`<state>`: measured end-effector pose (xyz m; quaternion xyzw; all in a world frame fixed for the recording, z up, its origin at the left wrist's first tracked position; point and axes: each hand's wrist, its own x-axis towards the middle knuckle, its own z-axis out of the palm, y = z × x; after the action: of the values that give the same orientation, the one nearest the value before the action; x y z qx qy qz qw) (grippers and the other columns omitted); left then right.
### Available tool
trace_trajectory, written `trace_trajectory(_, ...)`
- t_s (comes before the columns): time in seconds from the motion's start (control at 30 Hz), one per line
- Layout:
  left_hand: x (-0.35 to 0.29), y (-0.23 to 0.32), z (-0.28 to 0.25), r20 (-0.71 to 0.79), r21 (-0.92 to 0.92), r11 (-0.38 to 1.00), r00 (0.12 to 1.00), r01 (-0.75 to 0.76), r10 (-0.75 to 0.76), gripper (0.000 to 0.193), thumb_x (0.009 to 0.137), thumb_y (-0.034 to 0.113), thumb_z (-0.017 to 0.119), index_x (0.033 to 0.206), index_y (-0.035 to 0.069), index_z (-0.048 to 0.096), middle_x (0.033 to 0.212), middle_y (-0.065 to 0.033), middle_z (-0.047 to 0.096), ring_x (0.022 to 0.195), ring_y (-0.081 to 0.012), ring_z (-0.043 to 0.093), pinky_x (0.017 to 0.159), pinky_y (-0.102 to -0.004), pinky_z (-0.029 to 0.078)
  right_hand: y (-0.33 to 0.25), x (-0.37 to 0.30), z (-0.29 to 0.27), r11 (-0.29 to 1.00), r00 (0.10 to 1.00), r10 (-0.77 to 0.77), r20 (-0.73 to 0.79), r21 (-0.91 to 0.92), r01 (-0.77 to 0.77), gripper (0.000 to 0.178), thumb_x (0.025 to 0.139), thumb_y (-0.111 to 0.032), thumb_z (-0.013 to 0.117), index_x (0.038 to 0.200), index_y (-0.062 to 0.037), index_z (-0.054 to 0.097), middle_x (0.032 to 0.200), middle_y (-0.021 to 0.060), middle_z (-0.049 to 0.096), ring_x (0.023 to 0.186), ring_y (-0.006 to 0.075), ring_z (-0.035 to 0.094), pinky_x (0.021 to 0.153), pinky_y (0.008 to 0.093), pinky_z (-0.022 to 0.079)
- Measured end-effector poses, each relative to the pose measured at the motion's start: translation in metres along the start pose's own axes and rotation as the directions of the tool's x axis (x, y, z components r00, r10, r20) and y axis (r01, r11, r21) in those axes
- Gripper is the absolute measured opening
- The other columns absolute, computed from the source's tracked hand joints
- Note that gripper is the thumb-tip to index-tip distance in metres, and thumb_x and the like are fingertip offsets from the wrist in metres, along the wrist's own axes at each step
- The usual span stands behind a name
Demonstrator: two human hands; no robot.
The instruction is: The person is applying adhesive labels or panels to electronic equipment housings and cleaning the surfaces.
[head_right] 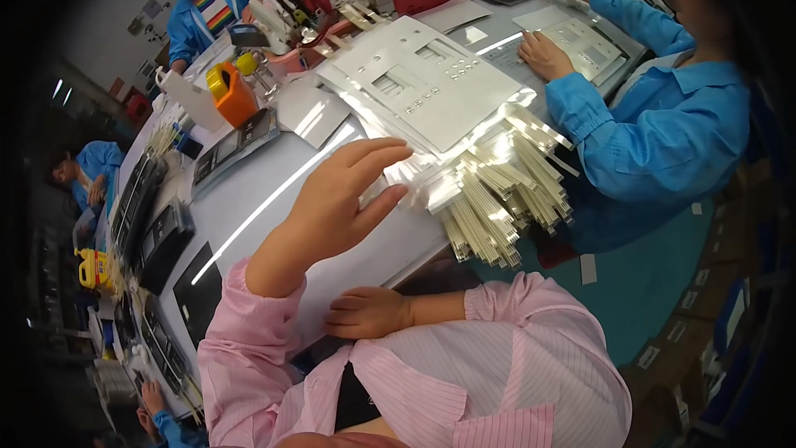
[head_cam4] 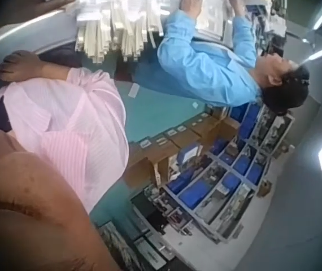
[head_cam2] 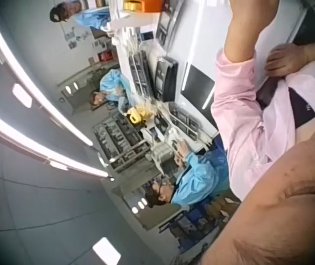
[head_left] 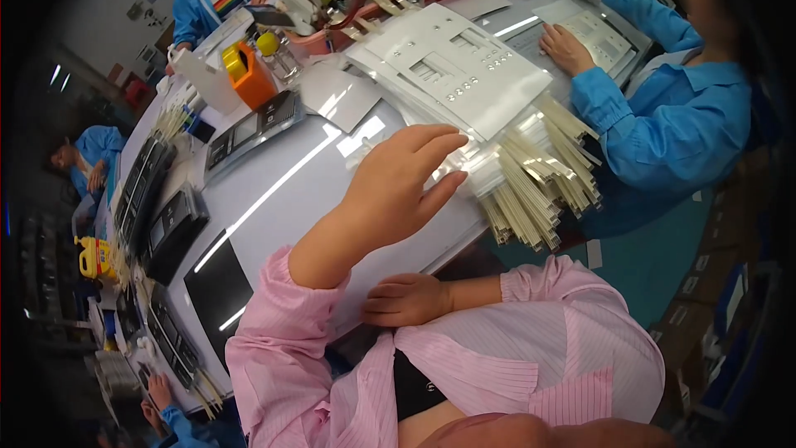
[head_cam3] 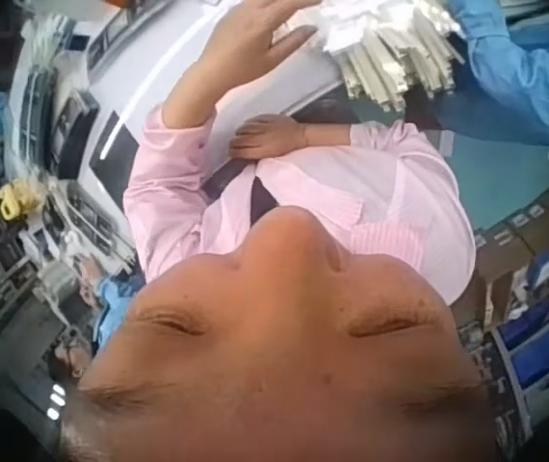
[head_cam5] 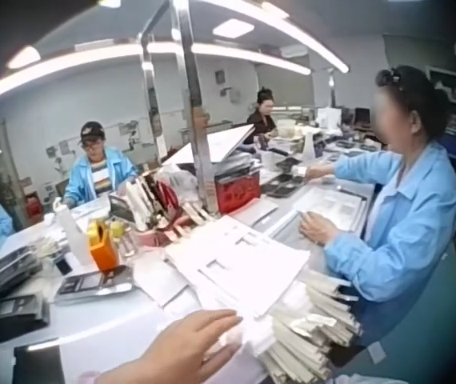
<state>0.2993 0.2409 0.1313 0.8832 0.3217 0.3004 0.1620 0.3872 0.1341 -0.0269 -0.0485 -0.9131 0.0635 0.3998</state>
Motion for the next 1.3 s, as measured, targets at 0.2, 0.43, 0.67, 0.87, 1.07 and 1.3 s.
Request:
trace_trajectory(0.2, 0.079, -0.017, 0.071, 0.021, 0.313, 0.938, 0.989, -0.146, 0.147, 0.053, 0.083, 0.029, 0.072, 0.123, -0.002, 0.055, 0.128, -0.0219, 0.057, 0.117, -0.0393, 0.056, 0.096, -0.0428, 0.047, 0.014, -0.023, 0.017, 0.987, 0.987, -0.158, -0.006, -0.002, 0.158, 0.035, 0.083, -0.024, 0.050, 0.116, -0.0126, 0.057, 0.116, 0.0051, 0.058, 0.110, 0.0237, 0.056, 0.091, 0.0375, 0.048)
trace_trajectory(0.43, 0.077, 0.012, 0.053, 0.177, 0.313, 0.945, 0.983, -0.097, 0.043, 0.050, 0.082, 0.023, 0.071, 0.123, -0.001, 0.056, 0.127, -0.0219, 0.059, 0.114, -0.0381, 0.059, 0.092, -0.0422, 0.051, 0.018, -0.021, 0.035, 0.924, 0.894, -0.096, 0.437, 0.373, -0.083, 0.040, 0.091, -0.023, 0.045, 0.127, -0.0059, 0.049, 0.122, 0.0107, 0.056, 0.117, 0.0279, 0.055, 0.090, 0.0401, 0.048)
trace_trajectory(0.67, 0.055, -0.031, -0.048, -0.424, 0.100, 0.988, 0.893, -0.117, 0.149, 0.030, 0.090, -0.007, 0.052, 0.119, -0.007, 0.059, 0.118, -0.0209, 0.064, 0.115, -0.0284, 0.061, 0.096, -0.0392, 0.049, 0.015, -0.026, 0.042, 0.977, 0.977, -0.176, -0.122, 0.097, 0.188, 0.029, 0.097, -0.020, 0.044, 0.120, -0.0082, 0.057, 0.118, 0.0080, 0.057, 0.114, 0.0244, 0.057, 0.088, 0.0349, 0.048)
trace_trajectory(0.87, -0.146, -0.108, -0.142, -0.886, -0.004, 0.961, 0.444, 0.276, -0.131, 0.039, 0.097, 0.013, 0.058, 0.132, -0.005, 0.054, 0.139, -0.0169, 0.052, 0.125, -0.0276, 0.051, 0.108, -0.0378, 0.040, 0.017, -0.042, 0.045, 0.968, 0.948, -0.246, -0.201, -0.099, 0.230, 0.022, 0.096, -0.019, 0.049, 0.113, -0.0101, 0.060, 0.110, 0.0038, 0.060, 0.107, 0.0191, 0.059, 0.085, 0.0292, 0.048)
trace_trajectory(1.07, -0.349, -0.040, -0.077, -0.484, -0.773, 0.250, 0.288, -0.583, -0.827, 0.037, 0.100, 0.012, 0.049, 0.131, -0.007, 0.048, 0.134, -0.0207, 0.054, 0.119, -0.0308, 0.055, 0.101, -0.0421, 0.046, 0.005, -0.029, 0.027, 0.990, 0.982, -0.143, -0.124, -0.009, 0.142, 0.021, 0.093, -0.020, 0.054, 0.111, -0.0110, 0.060, 0.109, 0.0020, 0.060, 0.103, 0.0181, 0.061, 0.082, 0.0293, 0.048)
trace_trajectory(1.3, -0.372, 0.032, -0.028, -0.326, -0.911, 0.290, -0.080, 0.292, -0.942, 0.053, 0.098, 0.014, 0.058, 0.145, 0.005, 0.035, 0.125, -0.0111, 0.059, 0.108, -0.0205, 0.062, 0.082, -0.0320, 0.054, 0.001, -0.002, -0.007, 0.946, 0.993, 0.013, 0.116, 0.322, -0.050, 0.028, 0.091, -0.022, 0.057, 0.115, -0.0111, 0.064, 0.110, 0.0044, 0.064, 0.107, 0.0201, 0.062, 0.084, 0.0328, 0.048)
